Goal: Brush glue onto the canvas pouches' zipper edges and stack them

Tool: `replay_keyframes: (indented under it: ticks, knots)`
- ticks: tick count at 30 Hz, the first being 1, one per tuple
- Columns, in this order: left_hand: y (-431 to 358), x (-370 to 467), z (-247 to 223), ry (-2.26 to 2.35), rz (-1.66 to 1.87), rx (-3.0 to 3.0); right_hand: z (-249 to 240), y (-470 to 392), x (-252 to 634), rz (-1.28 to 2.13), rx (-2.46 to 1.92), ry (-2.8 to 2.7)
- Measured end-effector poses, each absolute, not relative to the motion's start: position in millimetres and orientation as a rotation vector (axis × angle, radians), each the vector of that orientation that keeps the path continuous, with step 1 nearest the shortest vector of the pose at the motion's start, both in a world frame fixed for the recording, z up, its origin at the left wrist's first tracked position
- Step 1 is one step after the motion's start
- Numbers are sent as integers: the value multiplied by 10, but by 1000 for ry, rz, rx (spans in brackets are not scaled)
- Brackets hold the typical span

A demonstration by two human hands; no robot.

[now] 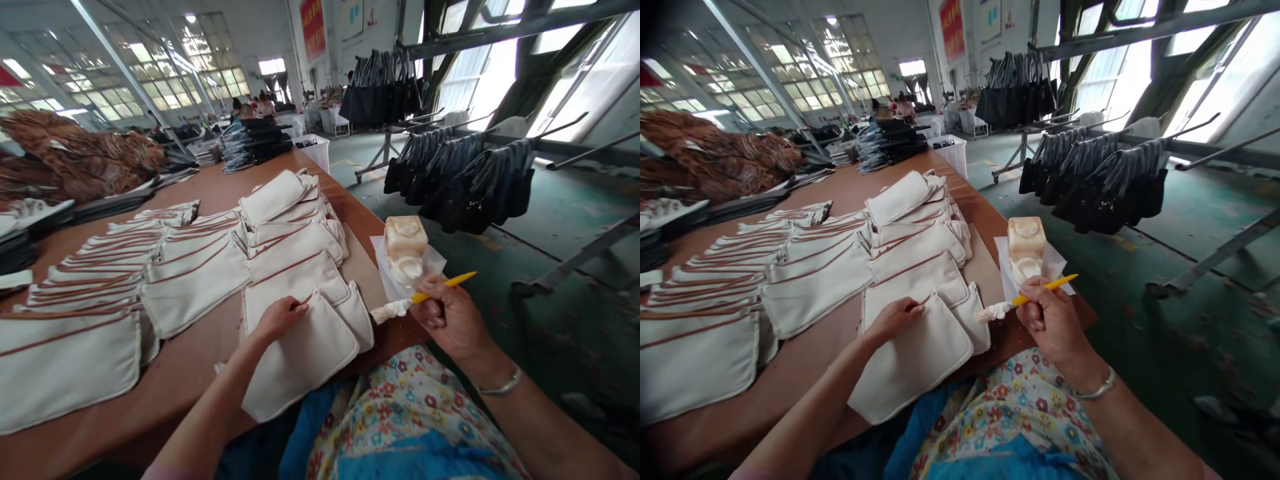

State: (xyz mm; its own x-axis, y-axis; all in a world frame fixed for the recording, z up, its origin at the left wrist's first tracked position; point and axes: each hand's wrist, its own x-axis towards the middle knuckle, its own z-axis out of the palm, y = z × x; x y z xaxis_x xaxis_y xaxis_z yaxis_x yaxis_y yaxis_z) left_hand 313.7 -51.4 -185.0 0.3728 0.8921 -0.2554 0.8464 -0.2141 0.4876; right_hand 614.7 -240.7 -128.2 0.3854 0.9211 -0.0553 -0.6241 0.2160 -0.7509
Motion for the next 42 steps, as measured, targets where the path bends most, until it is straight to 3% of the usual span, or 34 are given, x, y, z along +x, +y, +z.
replay_keyframes:
  ticks: [4,15,20,30,35,42]
  knots:
    - [-613,3236,-1845,1393,135,1956,-1305,-2226,6019,1084,-819,-524]
    - [-1124,3481,-1283,847,297,1729,-1243,-1678,5884,920,-961,-1149]
    - [-1161,3493,-1276,798,253,1704,-1215,-1659,5986,689,-1110,-1242]
    - [-1288,3533,-1265,829,273,1836,-1119,-1794,6053,568,-1182,-1280]
    - [-1446,3586,-1264,824,471,1998,-1184,-1756,6066,751,-1075,-974]
    - [-1530,3587,-1239,951,549,2127,-1022,-1963,5983,1120,-923,-1037]
